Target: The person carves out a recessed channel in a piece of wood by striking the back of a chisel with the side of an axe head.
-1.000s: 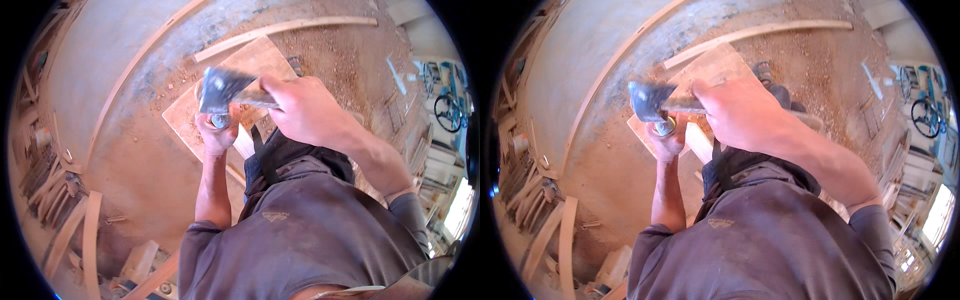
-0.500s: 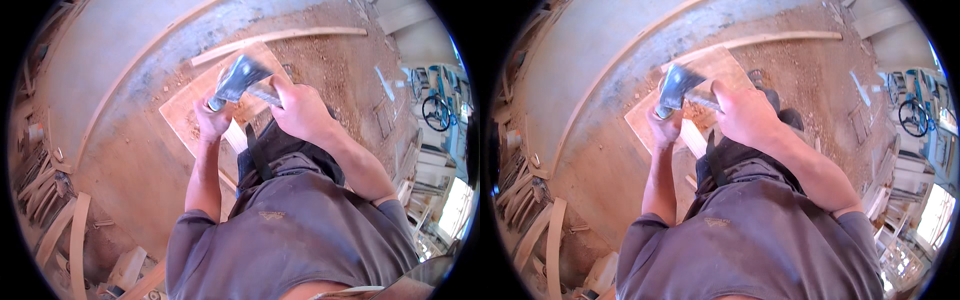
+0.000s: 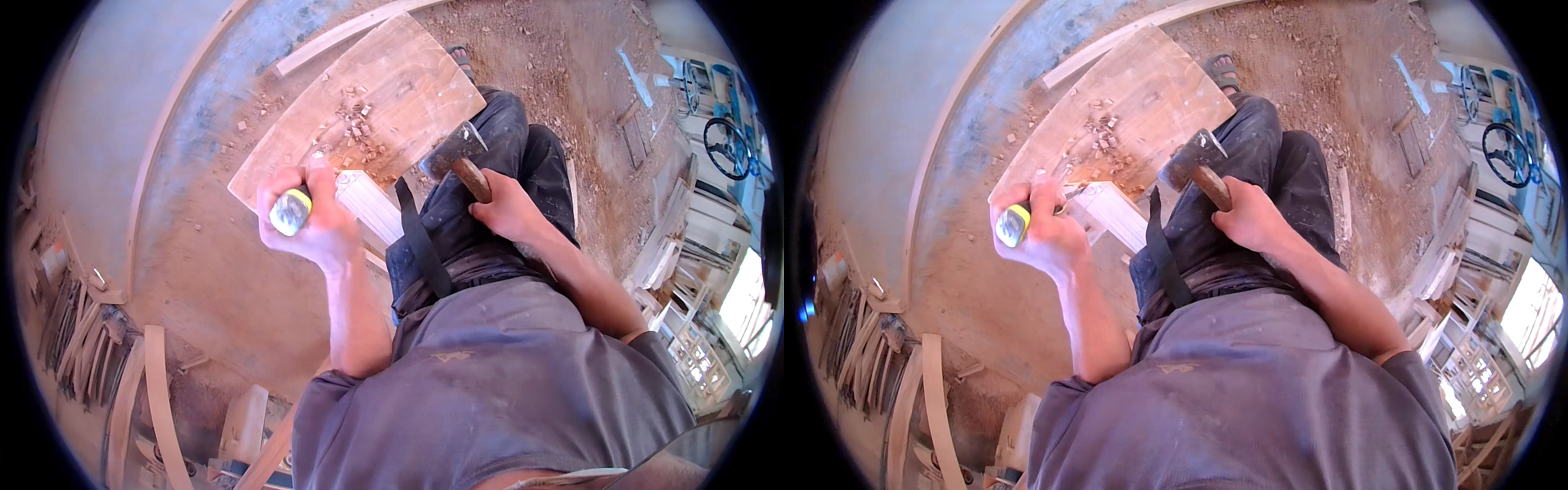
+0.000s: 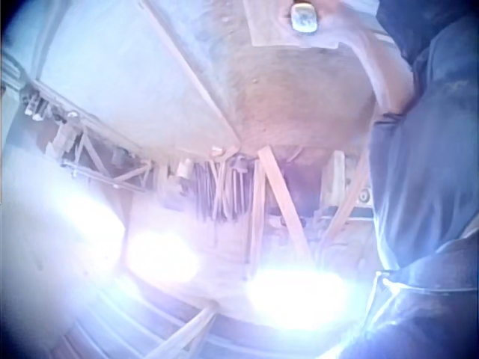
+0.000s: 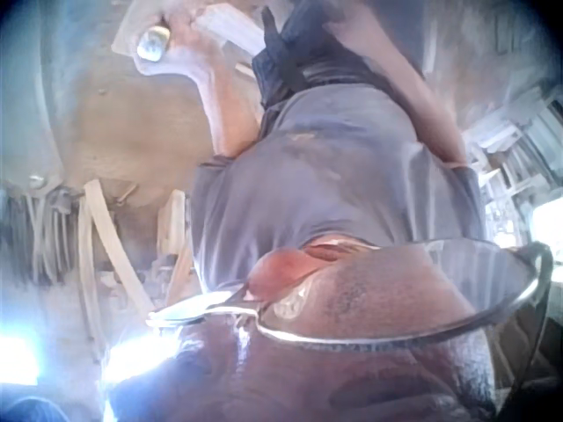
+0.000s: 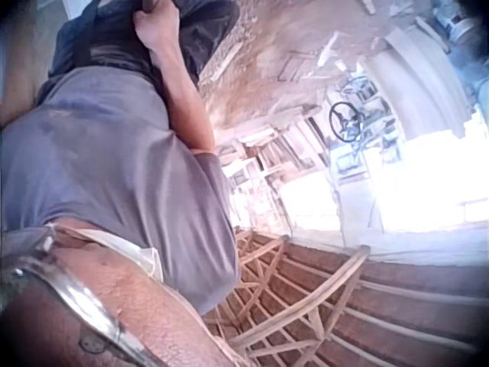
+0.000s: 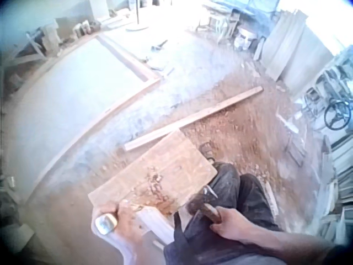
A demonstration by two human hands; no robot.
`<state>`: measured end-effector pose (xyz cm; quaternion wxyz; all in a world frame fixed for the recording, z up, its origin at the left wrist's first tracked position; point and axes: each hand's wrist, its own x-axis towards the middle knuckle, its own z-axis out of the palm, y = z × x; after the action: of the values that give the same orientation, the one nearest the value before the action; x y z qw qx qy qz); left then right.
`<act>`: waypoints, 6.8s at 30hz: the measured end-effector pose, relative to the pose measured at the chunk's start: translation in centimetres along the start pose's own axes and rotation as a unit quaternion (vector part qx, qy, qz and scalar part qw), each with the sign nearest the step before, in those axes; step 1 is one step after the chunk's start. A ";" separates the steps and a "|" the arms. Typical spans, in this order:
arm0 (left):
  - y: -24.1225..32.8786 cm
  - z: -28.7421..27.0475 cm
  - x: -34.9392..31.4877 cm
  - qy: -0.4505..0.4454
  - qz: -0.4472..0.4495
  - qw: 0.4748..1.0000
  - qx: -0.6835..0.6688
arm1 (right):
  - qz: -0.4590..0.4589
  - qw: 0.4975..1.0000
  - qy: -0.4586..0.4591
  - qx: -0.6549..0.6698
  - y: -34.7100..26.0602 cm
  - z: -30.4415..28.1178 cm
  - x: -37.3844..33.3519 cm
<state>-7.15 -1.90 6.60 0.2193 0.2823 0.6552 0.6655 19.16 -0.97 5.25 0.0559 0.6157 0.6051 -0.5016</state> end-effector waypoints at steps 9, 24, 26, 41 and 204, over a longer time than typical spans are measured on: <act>8.8 -5.8 9.2 -0.190 0.123 0.966 -0.124 | 0.100 0.984 -0.093 0.114 -3.2 -1.7 3.2; 3.3 -4.4 4.6 -0.095 0.052 0.984 -0.140 | 0.120 0.980 -0.105 0.123 -2.7 -1.6 3.6; 2.6 -4.3 3.2 -0.084 0.047 0.986 -0.137 | 0.124 0.980 -0.104 0.120 -2.4 -1.5 3.6; 2.9 -2.7 -5.0 -0.280 0.152 0.944 0.081 | 0.119 0.980 -0.079 0.137 -2.2 -1.4 2.4; -2.3 -2.7 1.5 -0.171 0.184 0.968 0.024 | -0.397 0.884 0.066 -0.236 -20.0 -6.0 -6.6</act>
<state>-10.25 -2.84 4.50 0.1950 0.5125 0.5607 0.6204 7.96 3.76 23.46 -0.0442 0.3237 0.9019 -0.2824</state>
